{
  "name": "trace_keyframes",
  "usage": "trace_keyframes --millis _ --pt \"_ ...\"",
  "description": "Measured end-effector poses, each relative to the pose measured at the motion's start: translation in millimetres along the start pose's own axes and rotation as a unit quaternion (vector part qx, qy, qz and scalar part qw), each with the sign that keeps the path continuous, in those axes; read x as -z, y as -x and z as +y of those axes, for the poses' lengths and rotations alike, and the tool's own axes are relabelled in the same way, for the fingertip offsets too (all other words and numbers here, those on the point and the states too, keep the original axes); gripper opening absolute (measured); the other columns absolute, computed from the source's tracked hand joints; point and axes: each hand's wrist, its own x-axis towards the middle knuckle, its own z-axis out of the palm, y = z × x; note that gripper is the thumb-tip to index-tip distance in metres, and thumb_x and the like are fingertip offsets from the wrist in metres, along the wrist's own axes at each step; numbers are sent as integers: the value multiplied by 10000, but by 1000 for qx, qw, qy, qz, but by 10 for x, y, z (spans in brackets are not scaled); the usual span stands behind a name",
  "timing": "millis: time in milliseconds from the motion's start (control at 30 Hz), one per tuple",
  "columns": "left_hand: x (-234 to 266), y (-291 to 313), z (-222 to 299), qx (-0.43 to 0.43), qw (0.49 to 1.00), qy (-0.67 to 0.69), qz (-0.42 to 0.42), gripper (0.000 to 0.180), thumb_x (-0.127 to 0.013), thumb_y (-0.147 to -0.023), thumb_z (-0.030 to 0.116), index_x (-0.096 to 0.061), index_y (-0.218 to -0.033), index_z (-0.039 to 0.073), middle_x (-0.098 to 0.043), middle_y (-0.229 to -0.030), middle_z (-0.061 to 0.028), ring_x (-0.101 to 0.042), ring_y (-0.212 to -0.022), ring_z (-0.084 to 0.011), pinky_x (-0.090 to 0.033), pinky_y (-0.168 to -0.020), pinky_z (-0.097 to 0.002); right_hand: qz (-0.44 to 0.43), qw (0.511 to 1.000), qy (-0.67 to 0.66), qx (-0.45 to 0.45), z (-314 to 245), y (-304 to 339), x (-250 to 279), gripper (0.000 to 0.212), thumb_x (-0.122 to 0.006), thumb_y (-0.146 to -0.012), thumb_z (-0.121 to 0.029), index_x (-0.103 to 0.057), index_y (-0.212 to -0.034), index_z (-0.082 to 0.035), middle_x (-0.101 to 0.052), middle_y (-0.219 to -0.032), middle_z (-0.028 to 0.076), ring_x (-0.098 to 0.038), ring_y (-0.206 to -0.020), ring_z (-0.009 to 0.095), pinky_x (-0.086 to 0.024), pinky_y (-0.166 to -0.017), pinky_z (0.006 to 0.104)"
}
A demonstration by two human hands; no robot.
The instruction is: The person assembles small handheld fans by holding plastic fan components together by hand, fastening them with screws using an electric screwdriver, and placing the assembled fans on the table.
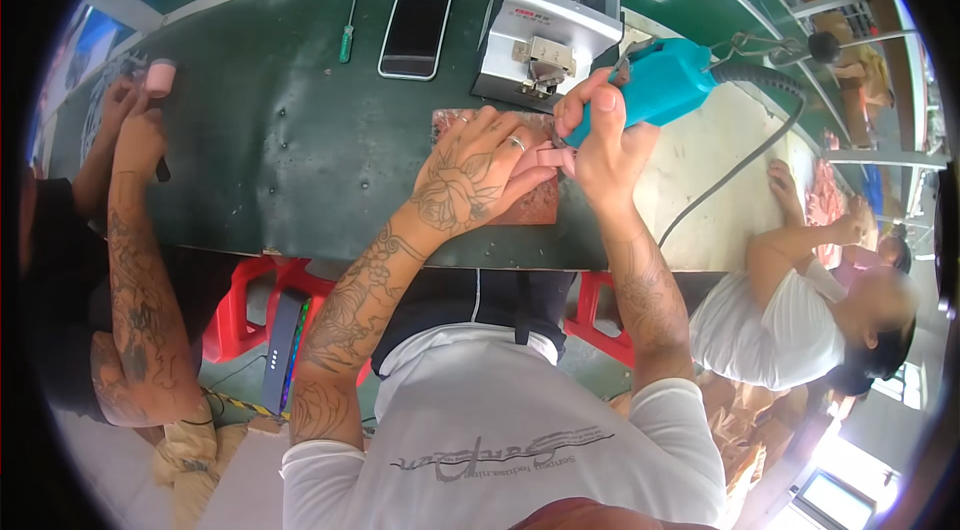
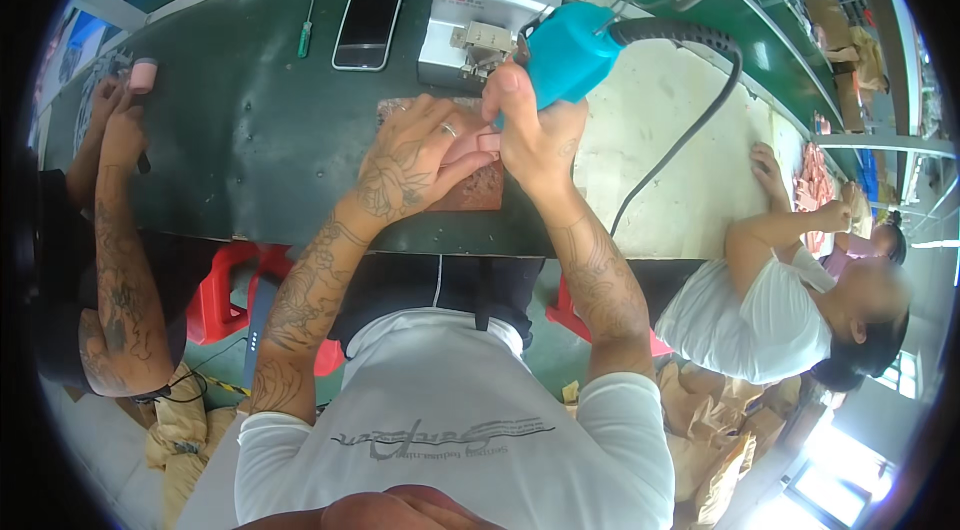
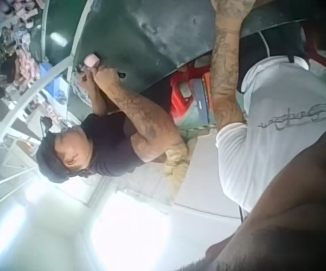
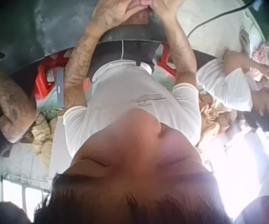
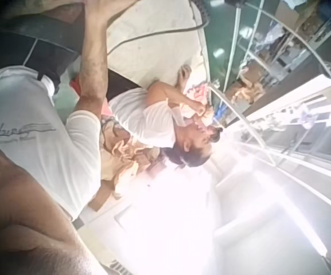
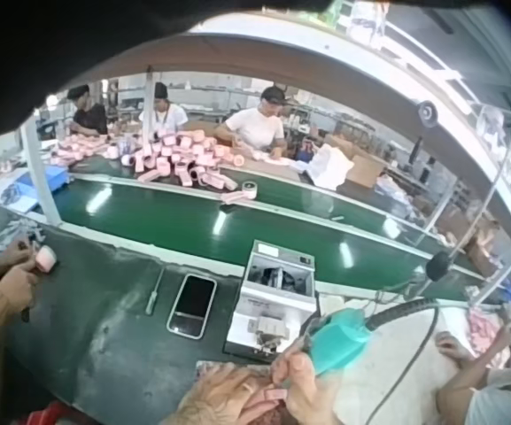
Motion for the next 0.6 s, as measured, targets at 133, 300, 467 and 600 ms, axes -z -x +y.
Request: trace_keyframes --millis 133,300,467,600 --pt "0 -2 -12 -3 1000 5 -1 446 -746 -902 410 -703 -1123 25 -647 -1108 -132 -610 -1038 -346 -498 -897 -468 -13 999 39 -3 1 -42 29 414 -624 -1054 -395 -559 -1024 12 -581 -736 70 -573 -648 168 -480 -592 311" --pt "-25 49 -24 3 1000 -1 12 377 -718 -908 393 -697 -1062 49 -664 -1122 -122 -618 -1080 -336 -514 -947 -462 14 998 60 14 -175 -127 -73 417 -615 -1059 -392 -586 -1082 23 -605 -739 70 -598 -652 167 -482 -606 306" --pt "40 68 -17 -7 1000 6 -8 345 -653 -946 350 -697 -1128 59 -663 -1158 -133 -615 -1095 -357 -500 -979 -495 25 989 57 133 -161 -434 -281 335 -604 -1071 -312 -599 -1107 21 -628 -738 49 -622 -682 148 -490 -648 291" --pt "50 44 7 22 999 29 -35 370 -636 -950 345 -694 -1188 68 -652 -1221 -145 -602 -1161 -376 -472 -1033 -511 6 985 67 159 28 -505 -284 280 -595 -1077 -284 -584 -1041 -6 -626 -743 40 -616 -673 142 -491 -642 288"
